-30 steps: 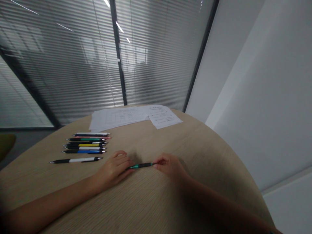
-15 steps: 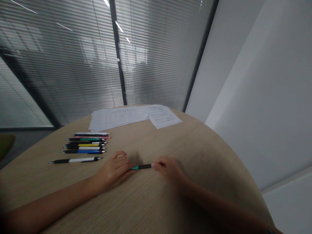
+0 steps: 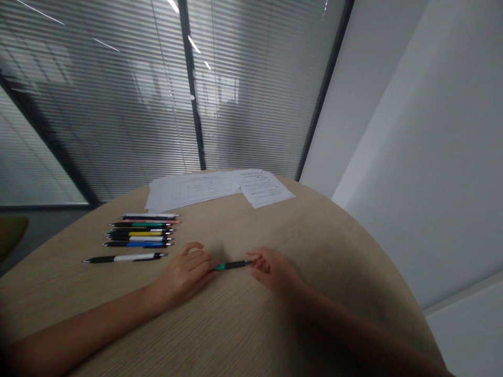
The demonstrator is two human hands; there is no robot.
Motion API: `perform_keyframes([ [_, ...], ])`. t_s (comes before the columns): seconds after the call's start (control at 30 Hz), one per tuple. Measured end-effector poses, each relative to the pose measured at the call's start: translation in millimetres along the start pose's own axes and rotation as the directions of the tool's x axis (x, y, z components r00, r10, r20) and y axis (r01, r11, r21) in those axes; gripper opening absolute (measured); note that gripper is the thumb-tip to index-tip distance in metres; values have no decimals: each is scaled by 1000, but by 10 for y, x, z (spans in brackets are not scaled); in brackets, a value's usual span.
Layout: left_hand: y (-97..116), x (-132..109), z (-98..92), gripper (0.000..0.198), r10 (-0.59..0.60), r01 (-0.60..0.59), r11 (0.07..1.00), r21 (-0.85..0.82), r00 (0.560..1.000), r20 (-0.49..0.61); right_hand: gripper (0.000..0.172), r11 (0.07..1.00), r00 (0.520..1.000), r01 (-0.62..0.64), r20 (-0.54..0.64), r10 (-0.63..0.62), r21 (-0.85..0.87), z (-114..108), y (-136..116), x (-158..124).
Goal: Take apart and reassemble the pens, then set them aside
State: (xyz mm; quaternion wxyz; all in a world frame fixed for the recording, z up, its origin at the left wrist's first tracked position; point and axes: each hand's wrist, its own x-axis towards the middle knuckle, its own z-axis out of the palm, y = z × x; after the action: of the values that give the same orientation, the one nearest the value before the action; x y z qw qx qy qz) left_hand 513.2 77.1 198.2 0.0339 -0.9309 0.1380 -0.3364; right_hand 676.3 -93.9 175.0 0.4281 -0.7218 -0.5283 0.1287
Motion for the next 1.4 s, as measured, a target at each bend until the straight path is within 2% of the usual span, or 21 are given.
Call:
perform_keyframes([
  [0.17, -22, -18, 9, 13, 1, 0, 999, -33, 1000, 19, 5, 992, 1000, -11, -18, 8, -123, -7, -50, -13],
  [0.23, -17, -14, 5, 12, 16, -16, 999, -43, 1000, 13, 3, 990, 1000, -6, -4, 6, -138, -11, -90, -20],
  [0.3, -7, -6, -3, 12, 29, -29, 999, -45, 1000, -1, 6, 984, 1000, 7, 20, -3, -177, -14, -124, -29],
  [0.47, 8, 10, -15, 12, 57, -59, 997, -47, 998, -33, 26, 940, 994, 106, 73, -87, -325, -21, -137, -49],
  [0.6, 3, 6, -15, 13, 13, -13, 998, -66, 1000, 8, 15, 921, 975, 224, 63, -215, -318, -35, -92, -63],
  [0.7, 2, 1, -16, 13, 3, -1, 996, -84, 1000, 23, 12, 900, 962, 268, 53, -266, -343, -32, -71, -74],
  [0.77, 6, 2, -19, 12, 9, -7, 996, -87, 1000, 16, 9, 889, 959, 277, 42, -281, -365, -19, -72, -76],
  [1.0, 20, 6, -28, 12, 50, -50, 997, -60, 999, -11, 27, 830, 954, 295, 100, -282, -474, 3, -99, -61],
  [1.17, 11, 0, -15, 12, 40, -40, 998, -58, 999, -6, 18, 856, 938, 342, 83, -337, -389, -29, -97, -86],
  [1.3, 15, 6, -24, 13, 31, -31, 998, -60, 1000, 0, 11, 835, 934, 346, 75, -348, -427, -24, -74, -89],
  [1.4, 21, 8, -27, 13, 42, -43, 998, -54, 999, -9, 18, 814, 932, 351, 86, -353, -464, -9, -81, -78],
])
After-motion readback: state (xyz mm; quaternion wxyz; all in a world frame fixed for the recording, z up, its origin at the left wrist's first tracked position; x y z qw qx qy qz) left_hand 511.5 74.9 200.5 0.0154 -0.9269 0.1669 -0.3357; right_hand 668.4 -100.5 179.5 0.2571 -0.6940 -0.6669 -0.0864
